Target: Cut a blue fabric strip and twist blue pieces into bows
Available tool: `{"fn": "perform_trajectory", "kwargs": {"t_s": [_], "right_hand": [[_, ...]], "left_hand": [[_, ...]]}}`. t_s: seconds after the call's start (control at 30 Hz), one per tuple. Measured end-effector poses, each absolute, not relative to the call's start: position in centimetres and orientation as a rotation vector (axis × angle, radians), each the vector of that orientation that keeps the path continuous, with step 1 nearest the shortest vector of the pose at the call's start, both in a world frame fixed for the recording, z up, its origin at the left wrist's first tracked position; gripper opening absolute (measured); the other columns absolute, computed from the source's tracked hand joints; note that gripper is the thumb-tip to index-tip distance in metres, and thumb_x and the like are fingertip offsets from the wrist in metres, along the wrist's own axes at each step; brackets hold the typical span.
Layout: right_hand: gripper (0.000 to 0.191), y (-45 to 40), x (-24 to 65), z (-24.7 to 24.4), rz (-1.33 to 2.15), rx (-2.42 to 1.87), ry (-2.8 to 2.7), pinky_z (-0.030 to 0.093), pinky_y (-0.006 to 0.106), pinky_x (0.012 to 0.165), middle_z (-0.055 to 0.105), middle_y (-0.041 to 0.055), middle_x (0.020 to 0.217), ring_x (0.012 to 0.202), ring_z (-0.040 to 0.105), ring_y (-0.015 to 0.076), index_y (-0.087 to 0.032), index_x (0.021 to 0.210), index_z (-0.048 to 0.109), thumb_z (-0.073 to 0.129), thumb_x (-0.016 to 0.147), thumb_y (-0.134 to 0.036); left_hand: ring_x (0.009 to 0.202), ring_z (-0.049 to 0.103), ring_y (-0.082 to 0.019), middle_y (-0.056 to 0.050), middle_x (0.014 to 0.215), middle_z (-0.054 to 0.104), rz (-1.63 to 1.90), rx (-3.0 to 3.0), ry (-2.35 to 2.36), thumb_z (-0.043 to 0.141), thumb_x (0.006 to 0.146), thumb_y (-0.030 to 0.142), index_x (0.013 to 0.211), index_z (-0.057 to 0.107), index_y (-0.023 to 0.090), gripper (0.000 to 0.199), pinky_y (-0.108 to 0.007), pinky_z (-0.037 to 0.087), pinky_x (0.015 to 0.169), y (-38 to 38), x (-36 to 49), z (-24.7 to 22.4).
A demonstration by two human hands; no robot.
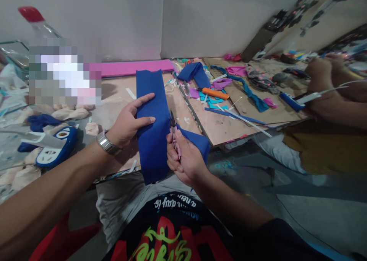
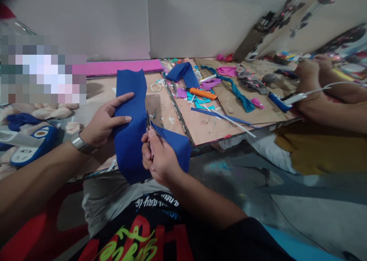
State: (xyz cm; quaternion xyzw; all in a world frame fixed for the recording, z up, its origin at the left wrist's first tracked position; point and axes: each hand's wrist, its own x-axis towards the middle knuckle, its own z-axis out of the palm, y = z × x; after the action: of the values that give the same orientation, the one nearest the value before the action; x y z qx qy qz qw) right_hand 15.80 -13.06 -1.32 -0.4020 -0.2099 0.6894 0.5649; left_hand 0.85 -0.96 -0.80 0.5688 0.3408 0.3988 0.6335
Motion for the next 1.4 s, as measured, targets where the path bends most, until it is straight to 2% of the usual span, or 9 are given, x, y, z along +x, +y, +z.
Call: {"fn": "perform_trajectory", "kwargs": {"t_s": [1.07, 1.4], "right_hand": [[0.045, -13.21, 15.88, -1.50, 1.576, -0.991, -0.565, 0.021, 0.016, 0.032, 0.044, -0.0136, 0.044, 0.029, 0.024, 0.0031, -0.022, 0.083, 0.052, 0.071, 0.086, -0.063], [0.049, -13.15, 15.85, -1.42, 1.599, -0.987, -0.524, 0.019, 0.017, 0.031, 0.045, -0.0137, 0.045, 0.028, 0.025, 0.0025, -0.021, 0.086, 0.054, 0.074, 0.081, -0.066]], "left_hand": [[0.119, 0.068, -0.029, -0.013, 0.145, 0.063, 0.927, 1.329, 0.775, 0.082, 0.072, 0.021, 0.152, 0.052, 0.019, 0.085, -0.040, 0.059, 0.099, -0.77, 0.76, -1.02], [0.119, 0.067, -0.030, -0.013, 0.146, 0.062, 0.910, 1.328, 0.763, 0.083, 0.071, 0.023, 0.152, 0.052, 0.021, 0.087, -0.040, 0.059, 0.099, -0.86, 0.71, -0.94]]}}
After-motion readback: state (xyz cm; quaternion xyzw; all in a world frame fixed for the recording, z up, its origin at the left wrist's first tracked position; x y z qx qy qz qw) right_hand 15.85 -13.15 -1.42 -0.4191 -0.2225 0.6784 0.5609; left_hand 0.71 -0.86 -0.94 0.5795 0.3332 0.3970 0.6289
